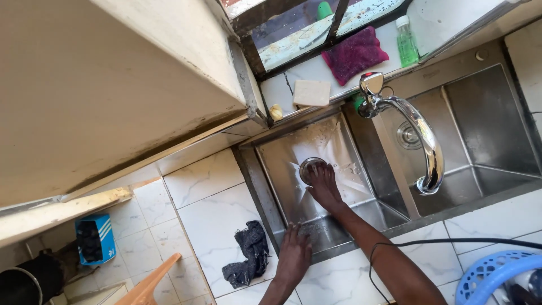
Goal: Cleaning a double-basin stainless steel sink by scrubbing with a cloth and rinsing with water.
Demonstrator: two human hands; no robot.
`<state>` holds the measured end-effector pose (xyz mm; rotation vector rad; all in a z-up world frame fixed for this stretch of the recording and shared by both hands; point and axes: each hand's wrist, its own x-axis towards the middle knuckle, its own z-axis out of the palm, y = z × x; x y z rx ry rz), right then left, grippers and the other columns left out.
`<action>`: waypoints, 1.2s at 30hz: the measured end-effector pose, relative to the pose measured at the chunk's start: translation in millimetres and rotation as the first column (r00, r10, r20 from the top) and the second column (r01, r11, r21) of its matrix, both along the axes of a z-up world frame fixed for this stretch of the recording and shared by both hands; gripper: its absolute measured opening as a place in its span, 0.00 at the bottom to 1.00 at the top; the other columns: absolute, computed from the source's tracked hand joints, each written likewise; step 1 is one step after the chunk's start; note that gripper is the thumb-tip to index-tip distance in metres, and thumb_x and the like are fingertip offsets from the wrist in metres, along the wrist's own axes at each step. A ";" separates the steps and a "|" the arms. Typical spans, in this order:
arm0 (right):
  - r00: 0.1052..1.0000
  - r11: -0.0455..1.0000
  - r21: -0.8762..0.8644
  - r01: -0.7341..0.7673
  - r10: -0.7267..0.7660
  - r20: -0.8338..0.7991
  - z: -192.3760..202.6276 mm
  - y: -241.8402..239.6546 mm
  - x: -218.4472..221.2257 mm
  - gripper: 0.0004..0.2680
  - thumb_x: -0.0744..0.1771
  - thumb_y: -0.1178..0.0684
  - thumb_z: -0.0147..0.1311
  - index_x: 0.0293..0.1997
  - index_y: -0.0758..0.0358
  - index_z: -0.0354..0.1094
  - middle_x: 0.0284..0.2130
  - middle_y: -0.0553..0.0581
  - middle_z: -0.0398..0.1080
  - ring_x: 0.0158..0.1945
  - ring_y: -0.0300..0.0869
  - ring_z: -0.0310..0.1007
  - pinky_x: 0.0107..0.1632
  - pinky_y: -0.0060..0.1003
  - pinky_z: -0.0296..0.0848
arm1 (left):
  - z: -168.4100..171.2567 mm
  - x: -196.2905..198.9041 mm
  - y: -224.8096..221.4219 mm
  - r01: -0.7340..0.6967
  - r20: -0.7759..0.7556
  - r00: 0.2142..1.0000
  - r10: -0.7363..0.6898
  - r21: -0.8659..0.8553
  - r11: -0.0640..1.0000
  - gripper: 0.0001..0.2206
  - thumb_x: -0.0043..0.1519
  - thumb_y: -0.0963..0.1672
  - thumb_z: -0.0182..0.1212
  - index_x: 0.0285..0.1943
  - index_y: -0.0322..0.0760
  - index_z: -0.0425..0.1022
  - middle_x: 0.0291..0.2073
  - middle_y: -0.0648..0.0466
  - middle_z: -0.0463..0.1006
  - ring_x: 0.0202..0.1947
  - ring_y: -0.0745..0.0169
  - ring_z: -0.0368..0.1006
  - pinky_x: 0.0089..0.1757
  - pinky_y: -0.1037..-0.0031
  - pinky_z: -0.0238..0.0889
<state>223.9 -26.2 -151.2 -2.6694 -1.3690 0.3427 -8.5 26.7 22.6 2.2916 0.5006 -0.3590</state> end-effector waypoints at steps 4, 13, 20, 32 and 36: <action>0.989 0.993 0.008 -0.115 0.115 -0.089 12.7 -7.3 -11.8 0.27 0.67 0.57 0.50 0.79 0.70 0.52 0.77 0.76 0.53 0.79 0.67 0.50 0.77 0.60 0.51 | 7.4 8.3 8.9 -0.067 -0.018 0.998 0.066 -0.065 0.996 0.17 0.70 0.43 0.54 0.66 0.34 0.77 0.76 0.36 0.63 0.79 0.29 0.48 0.72 0.46 0.44; 0.981 0.981 -0.025 -0.192 0.192 0.003 -25.4 -16.1 -23.2 0.28 0.67 0.59 0.44 0.81 0.68 0.48 0.79 0.72 0.50 0.83 0.64 0.46 0.77 0.58 0.53 | 17.9 20.7 7.9 -0.082 -0.029 0.996 0.080 -0.097 0.992 0.16 0.72 0.43 0.53 0.67 0.33 0.76 0.76 0.36 0.62 0.79 0.30 0.48 0.71 0.44 0.46; 0.981 0.980 -0.063 -0.191 0.189 -0.040 -37.3 -20.8 -23.5 0.33 0.66 0.63 0.38 0.86 0.65 0.34 0.84 0.68 0.30 0.86 0.62 0.29 0.81 0.57 0.39 | 10.2 14.4 5.0 -0.088 -0.083 0.993 0.080 -0.101 0.991 0.17 0.72 0.43 0.55 0.68 0.34 0.75 0.77 0.37 0.61 0.80 0.31 0.47 0.72 0.44 0.44; 0.956 0.974 -0.083 -0.212 0.224 0.189 -59.7 -27.3 -27.5 0.26 0.69 0.59 0.38 0.83 0.62 0.49 0.83 0.68 0.42 0.85 0.61 0.41 0.83 0.54 0.40 | -1.2 11.7 4.1 -0.082 -0.036 0.996 0.079 -0.081 0.993 0.17 0.72 0.43 0.52 0.68 0.33 0.75 0.75 0.32 0.62 0.78 0.27 0.50 0.72 0.46 0.45; 0.975 0.974 -0.088 -0.207 0.212 0.060 -84.1 -18.7 -12.7 0.25 0.68 0.55 0.45 0.78 0.60 0.58 0.82 0.70 0.45 0.84 0.61 0.43 0.81 0.53 0.44 | -3.7 23.9 2.7 -0.059 -0.070 0.996 0.052 -0.101 0.993 0.18 0.71 0.43 0.56 0.69 0.34 0.73 0.77 0.33 0.60 0.79 0.28 0.50 0.71 0.43 0.46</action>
